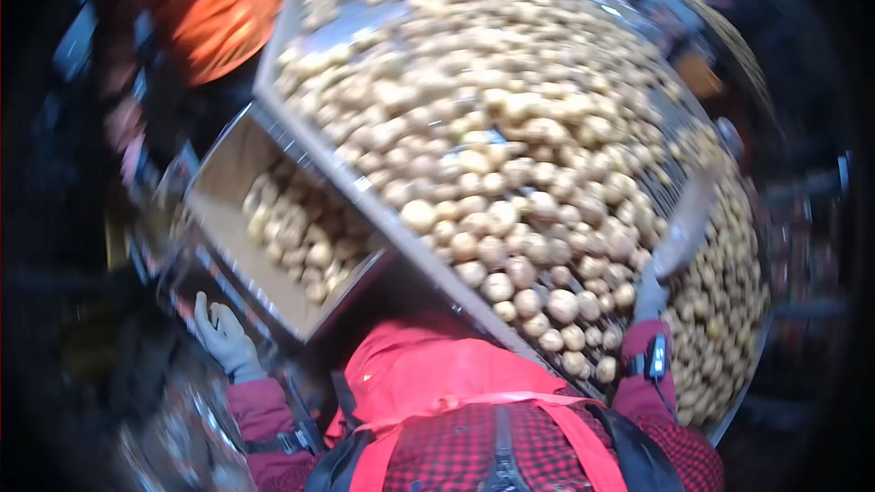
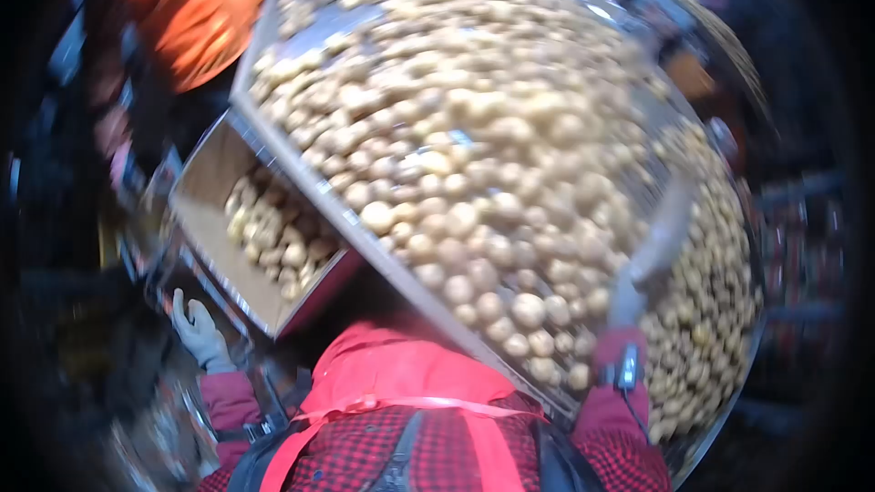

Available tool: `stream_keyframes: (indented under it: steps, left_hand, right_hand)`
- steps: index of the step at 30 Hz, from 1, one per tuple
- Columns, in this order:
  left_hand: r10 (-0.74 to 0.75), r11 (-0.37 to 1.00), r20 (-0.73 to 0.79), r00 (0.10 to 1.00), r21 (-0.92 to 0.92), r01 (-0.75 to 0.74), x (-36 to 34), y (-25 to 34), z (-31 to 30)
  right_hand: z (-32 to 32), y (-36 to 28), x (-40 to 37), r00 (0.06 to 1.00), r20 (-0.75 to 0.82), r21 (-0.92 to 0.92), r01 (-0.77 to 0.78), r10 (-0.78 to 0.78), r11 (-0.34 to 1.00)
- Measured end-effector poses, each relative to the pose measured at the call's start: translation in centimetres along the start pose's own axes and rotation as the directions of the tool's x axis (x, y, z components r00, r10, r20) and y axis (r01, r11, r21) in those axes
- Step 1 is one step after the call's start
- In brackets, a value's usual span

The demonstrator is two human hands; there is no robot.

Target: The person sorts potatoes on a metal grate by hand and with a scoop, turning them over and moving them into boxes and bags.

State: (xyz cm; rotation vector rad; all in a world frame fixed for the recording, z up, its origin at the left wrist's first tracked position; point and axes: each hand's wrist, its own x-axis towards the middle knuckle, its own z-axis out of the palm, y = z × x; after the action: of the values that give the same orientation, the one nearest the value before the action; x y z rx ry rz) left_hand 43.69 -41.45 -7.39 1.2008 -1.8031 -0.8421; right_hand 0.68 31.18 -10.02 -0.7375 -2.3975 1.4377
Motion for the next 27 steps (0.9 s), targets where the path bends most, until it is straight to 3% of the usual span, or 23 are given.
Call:
stream_keyframes:
  steps: [1,2,3,4,5,6,8,9,10,11,12,14,17,19,21,23,24,25,27]
  left_hand:
    - [0.060,0.998,0.060,0.996,0.030,-0.062,0.4,3.2,3.1]
    - [0.265,0.964,0.165,0.950,-0.028,-0.264,1.0,4.8,6.1]
    - [0.324,0.946,0.287,0.902,-0.115,-0.303,0.8,8.9,9.1]
    - [0.424,0.903,0.366,0.828,-0.243,-0.355,0.8,12.3,12.5]
    - [0.542,0.840,0.483,0.688,-0.323,-0.435,1.0,16.2,15.0]
    - [0.675,0.736,0.473,0.567,-0.377,-0.562,0.5,18.9,17.9]
    - [0.770,0.614,0.540,0.339,-0.484,-0.623,-0.2,25.2,22.6]
    - [0.815,0.547,0.524,0.246,-0.558,-0.624,-0.5,26.9,25.8]
    - [0.843,0.495,0.506,0.181,-0.599,-0.630,-1.0,28.6,28.8]
    - [0.819,0.509,0.557,0.141,-0.589,-0.628,-1.9,32.0,30.4]
    - [0.822,0.476,0.567,0.054,-0.634,-0.610,-2.3,34.4,33.1]
    - [0.808,0.344,0.573,-0.135,-0.645,-0.682,-3.4,38.2,38.8]
    - [0.765,0.209,0.605,-0.223,-0.561,-0.801,-6.1,40.5,47.6]
    - [0.675,0.234,0.683,-0.279,-0.557,-0.797,-7.2,38.7,53.1]
    - [0.646,0.336,0.728,-0.230,-0.542,-0.770,-7.2,39.3,55.9]
    - [0.549,0.557,0.813,-0.194,-0.529,-0.640,-6.7,41.9,53.5]
    - [0.630,0.547,0.769,-0.105,-0.536,-0.643,-6.5,41.6,54.6]
    - [0.722,0.442,0.674,-0.154,-0.621,-0.647,-6.1,42.1,55.2]
    - [0.713,0.082,0.620,-0.329,-0.539,-0.838,-6.8,46.9,54.6]
  right_hand:
    - [0.3,-0.6,-0.7,0.999,0.011,-0.053,0.044,-0.044,0.998]
    - [0.4,-1.2,-1.4,0.996,0.022,-0.104,0.089,-0.088,0.991]
    - [1.5,-0.9,-2.1,0.980,-0.112,-0.232,0.138,-0.167,0.963]
    - [1.4,-4.5,-3.9,0.998,0.014,-0.313,0.065,-0.064,0.948]
    - [1.5,-5.3,-4.7,0.999,-0.005,-0.327,0.041,-0.045,0.944]
    - [1.9,-6.3,-5.7,0.998,-0.049,-0.249,0.022,-0.035,0.968]
    - [2.3,-8.0,-7.3,0.992,-0.096,-0.160,-0.095,0.080,0.982]
    - [1.4,-6.5,-4.8,0.956,0.107,-0.143,-0.257,0.273,0.956]
    - [-0.5,-4.3,-0.8,0.847,0.306,-0.151,-0.406,0.433,0.901]
    - [1.0,-3.9,-2.9,0.965,0.134,-0.040,-0.222,0.225,0.974]
    - [2.6,-3.9,-5.2,0.999,-0.050,-0.010,0.002,-0.002,1.000]
    - [3.1,-4.9,-6.3,0.997,-0.076,-0.019,-0.012,0.010,1.000]
    - [3.0,-5.1,-6.5,0.987,-0.152,-0.024,-0.060,0.056,0.998]
    - [3.1,-4.8,-6.6,0.985,-0.164,-0.091,-0.076,0.061,0.993]
    - [2.9,-7.0,-7.4,0.986,-0.152,-0.158,-0.092,0.068,0.983]
    - [2.9,-6.5,-7.6,0.987,-0.144,-0.140,-0.085,0.064,0.986]
    - [2.9,-6.5,-7.6,0.988,-0.137,-0.129,-0.093,0.075,0.987]
    - [2.9,-6.5,-7.6,0.988,-0.129,-0.117,-0.102,0.087,0.988]
    - [2.9,-6.7,-7.7,0.985,-0.096,-0.032,-0.150,0.147,0.988]
